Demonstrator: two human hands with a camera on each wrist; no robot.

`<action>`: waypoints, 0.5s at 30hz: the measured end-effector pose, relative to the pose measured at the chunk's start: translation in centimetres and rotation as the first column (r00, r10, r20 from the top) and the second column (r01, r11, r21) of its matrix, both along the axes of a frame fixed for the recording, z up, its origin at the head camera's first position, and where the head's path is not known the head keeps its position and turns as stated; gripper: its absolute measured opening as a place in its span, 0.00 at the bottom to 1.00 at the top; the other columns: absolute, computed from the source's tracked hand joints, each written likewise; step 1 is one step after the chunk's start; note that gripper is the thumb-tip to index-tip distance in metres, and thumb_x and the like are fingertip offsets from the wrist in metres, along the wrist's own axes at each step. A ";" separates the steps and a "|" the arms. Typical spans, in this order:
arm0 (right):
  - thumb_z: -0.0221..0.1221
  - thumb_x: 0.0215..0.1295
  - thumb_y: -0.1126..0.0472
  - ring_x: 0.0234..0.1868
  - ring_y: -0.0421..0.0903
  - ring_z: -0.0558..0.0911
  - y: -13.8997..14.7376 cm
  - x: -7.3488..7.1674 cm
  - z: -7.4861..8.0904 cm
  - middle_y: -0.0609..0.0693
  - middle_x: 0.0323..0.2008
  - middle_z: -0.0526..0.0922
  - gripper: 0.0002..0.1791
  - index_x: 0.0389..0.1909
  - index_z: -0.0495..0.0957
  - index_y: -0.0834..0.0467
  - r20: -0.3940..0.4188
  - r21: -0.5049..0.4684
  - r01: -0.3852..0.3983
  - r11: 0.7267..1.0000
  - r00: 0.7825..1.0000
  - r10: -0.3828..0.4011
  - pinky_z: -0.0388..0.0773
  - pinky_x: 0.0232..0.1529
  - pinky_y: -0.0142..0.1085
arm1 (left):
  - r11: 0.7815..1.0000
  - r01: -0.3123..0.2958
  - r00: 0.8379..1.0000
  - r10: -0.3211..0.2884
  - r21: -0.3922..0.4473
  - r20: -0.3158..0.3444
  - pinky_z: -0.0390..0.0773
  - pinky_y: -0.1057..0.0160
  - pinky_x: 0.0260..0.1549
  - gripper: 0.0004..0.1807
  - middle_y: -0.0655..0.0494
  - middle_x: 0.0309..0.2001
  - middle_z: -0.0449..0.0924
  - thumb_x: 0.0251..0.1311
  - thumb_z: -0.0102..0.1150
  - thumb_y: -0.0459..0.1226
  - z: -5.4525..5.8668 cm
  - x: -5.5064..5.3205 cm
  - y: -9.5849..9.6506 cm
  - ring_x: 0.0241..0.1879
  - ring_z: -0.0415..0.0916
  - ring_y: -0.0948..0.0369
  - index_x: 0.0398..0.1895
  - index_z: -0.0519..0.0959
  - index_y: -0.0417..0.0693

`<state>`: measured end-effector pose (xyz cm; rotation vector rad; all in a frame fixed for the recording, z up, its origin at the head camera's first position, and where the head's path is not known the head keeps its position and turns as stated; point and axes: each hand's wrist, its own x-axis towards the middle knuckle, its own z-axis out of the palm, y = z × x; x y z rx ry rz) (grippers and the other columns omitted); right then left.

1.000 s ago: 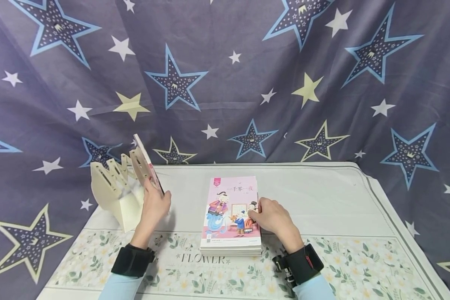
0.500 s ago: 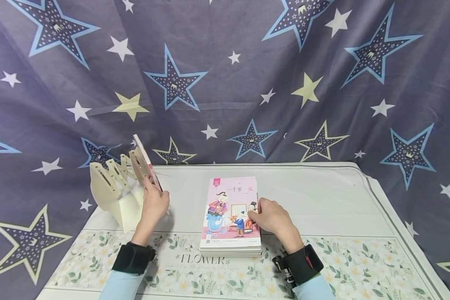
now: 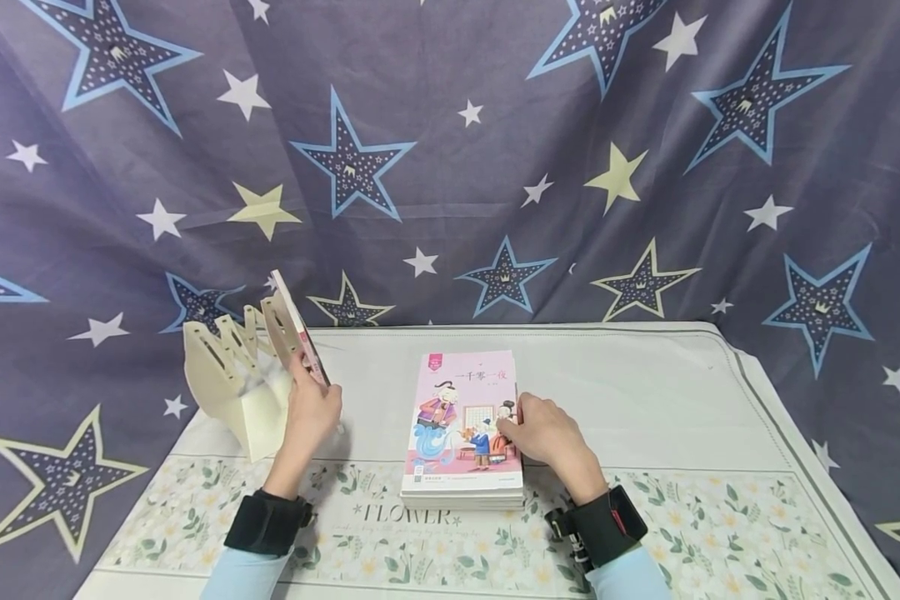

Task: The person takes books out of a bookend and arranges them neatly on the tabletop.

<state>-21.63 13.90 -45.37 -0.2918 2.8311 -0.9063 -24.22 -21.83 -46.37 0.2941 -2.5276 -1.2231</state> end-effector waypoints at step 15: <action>0.63 0.73 0.50 0.25 0.47 0.72 0.0 0.0 -0.1 0.50 0.23 0.74 0.16 0.33 0.73 0.57 0.010 0.003 -0.006 1.000 1.000 0.006 0.66 0.27 0.38 | 1.000 -0.018 0.999 0.018 -0.001 -0.034 0.68 0.32 0.60 0.47 0.21 0.70 0.60 0.66 0.49 0.28 0.0 -0.5 -0.4 0.66 0.66 0.29 0.84 0.38 0.39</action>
